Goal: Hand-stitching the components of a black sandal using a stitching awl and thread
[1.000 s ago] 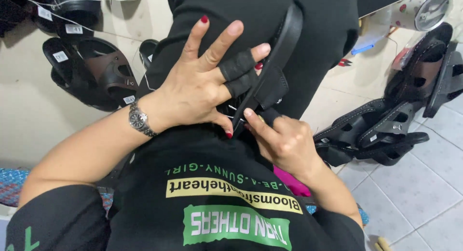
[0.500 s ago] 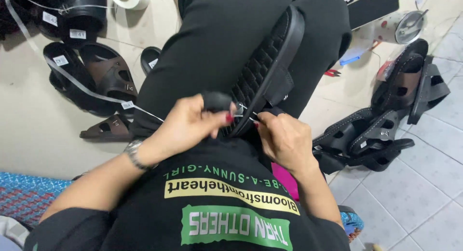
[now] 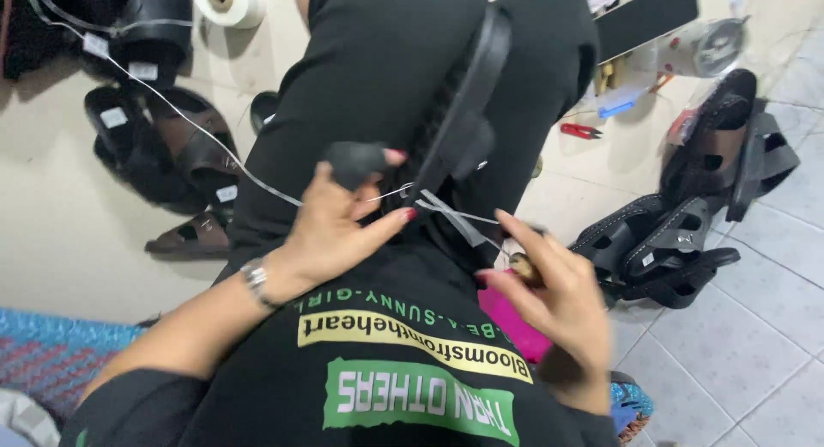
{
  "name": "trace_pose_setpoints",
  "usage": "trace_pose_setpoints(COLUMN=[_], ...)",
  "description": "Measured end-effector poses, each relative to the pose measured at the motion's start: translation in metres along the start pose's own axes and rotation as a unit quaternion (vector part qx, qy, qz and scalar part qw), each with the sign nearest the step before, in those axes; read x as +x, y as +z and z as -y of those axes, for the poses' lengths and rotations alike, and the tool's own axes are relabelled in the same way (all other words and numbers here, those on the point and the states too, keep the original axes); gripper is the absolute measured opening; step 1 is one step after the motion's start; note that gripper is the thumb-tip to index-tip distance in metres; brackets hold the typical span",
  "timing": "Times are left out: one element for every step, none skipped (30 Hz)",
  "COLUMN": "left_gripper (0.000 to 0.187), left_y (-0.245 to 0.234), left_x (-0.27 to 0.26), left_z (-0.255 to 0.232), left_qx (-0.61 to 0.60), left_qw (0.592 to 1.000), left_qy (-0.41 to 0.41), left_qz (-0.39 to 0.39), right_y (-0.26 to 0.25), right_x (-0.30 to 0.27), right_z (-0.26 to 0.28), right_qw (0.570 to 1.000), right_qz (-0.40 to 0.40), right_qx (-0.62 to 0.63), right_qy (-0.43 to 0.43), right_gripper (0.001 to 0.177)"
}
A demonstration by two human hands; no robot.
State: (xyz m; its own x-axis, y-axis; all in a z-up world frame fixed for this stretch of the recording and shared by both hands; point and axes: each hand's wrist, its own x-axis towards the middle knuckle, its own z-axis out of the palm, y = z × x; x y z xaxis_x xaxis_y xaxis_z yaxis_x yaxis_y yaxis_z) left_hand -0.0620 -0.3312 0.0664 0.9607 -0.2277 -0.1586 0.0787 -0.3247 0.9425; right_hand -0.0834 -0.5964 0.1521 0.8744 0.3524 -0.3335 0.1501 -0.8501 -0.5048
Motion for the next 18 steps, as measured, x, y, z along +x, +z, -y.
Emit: trace_pose_setpoints(left_gripper=[0.065,0.071,0.071,0.078,0.086,0.086,0.087,0.088,0.088,0.089,0.091,0.091,0.083,0.076,0.076,0.078,0.08,0.08], left_y=[-0.004,-0.01,-0.009,-0.01,-0.011,-0.011,-0.011,-0.007,-0.005,-0.003,-0.001,0.001,0.002,0.002,0.004,0.006,0.007,0.001], left_x=[0.001,-0.003,0.0,0.002,0.002,0.003,0.003,0.004,0.006,0.006,0.005,0.008,0.01,0.011,0.009,0.009,0.009,0.011], left_z=[-0.003,-0.006,-0.01,-0.014,-0.018,-0.014,-0.01,-0.007,-0.006,-0.006,-0.005,-0.006,-0.008,-0.009,-0.009,-0.009,-0.009,-0.012], left_qx=[-0.048,-0.095,-0.094,-0.045,0.004,0.005,0.01,0.009,0.005,0.038,0.07,0.068,0.104,0.142,0.142,0.147,0.151,0.153], left_qw=[0.999,0.994,0.994,0.999,1.0,1.0,1.0,0.998,0.998,0.997,0.994,0.994,0.988,0.98,0.98,0.98,0.98,0.98], left_qy=[-0.008,-0.023,-0.024,0.0,0.024,0.027,0.008,-0.011,-0.008,0.022,0.053,0.052,0.082,0.11,0.108,0.107,0.105,0.106], left_qz=[-0.02,-0.045,-0.046,-0.027,-0.008,-0.008,0.024,0.056,0.057,0.063,0.07,0.069,0.077,0.085,0.083,0.08,0.077,0.077], right_y=[0.022,0.045,0.054,0.066,0.077,0.085,0.092,0.097,0.093,0.09,0.088,0.097,0.106,0.117,0.104,0.091,0.077,0.053], right_x=[0.005,0.009,0.015,0.02,0.025,0.024,0.024,0.02,0.023,0.025,0.027,0.025,0.024,0.023,0.025,0.032,0.038,0.042], right_z=[-0.011,-0.022,-0.024,-0.024,-0.023,-0.026,-0.03,-0.036,-0.034,-0.032,-0.029,-0.043,-0.058,-0.071,-0.075,-0.08,-0.086,-0.066], right_qw=[0.99,0.96,0.96,0.946,0.93,0.929,0.926,0.924,0.925,0.922,0.918,0.919,0.869,0.792,0.792,0.764,0.731,0.73], right_qz=[-0.078,-0.149,-0.148,-0.171,-0.194,-0.197,-0.221,-0.242,-0.243,-0.236,-0.228,-0.226,-0.163,-0.096,-0.093,-0.046,0.001,0.001], right_qx=[0.118,0.237,0.237,0.274,0.31,0.31,0.302,0.29,0.286,0.297,0.309,0.308,0.454,0.59,0.59,0.621,0.648,0.649], right_qy=[-0.007,-0.019,-0.02,-0.029,-0.038,-0.039,-0.053,-0.064,-0.062,-0.079,-0.097,-0.097,-0.112,-0.123,-0.124,-0.169,-0.214,-0.215], right_gripper=[0.044,0.048,0.048,0.034,0.02,0.02,0.024,0.029,0.029,0.021,0.013,0.013,0.011,0.014,0.014,0.018,0.023,0.023])
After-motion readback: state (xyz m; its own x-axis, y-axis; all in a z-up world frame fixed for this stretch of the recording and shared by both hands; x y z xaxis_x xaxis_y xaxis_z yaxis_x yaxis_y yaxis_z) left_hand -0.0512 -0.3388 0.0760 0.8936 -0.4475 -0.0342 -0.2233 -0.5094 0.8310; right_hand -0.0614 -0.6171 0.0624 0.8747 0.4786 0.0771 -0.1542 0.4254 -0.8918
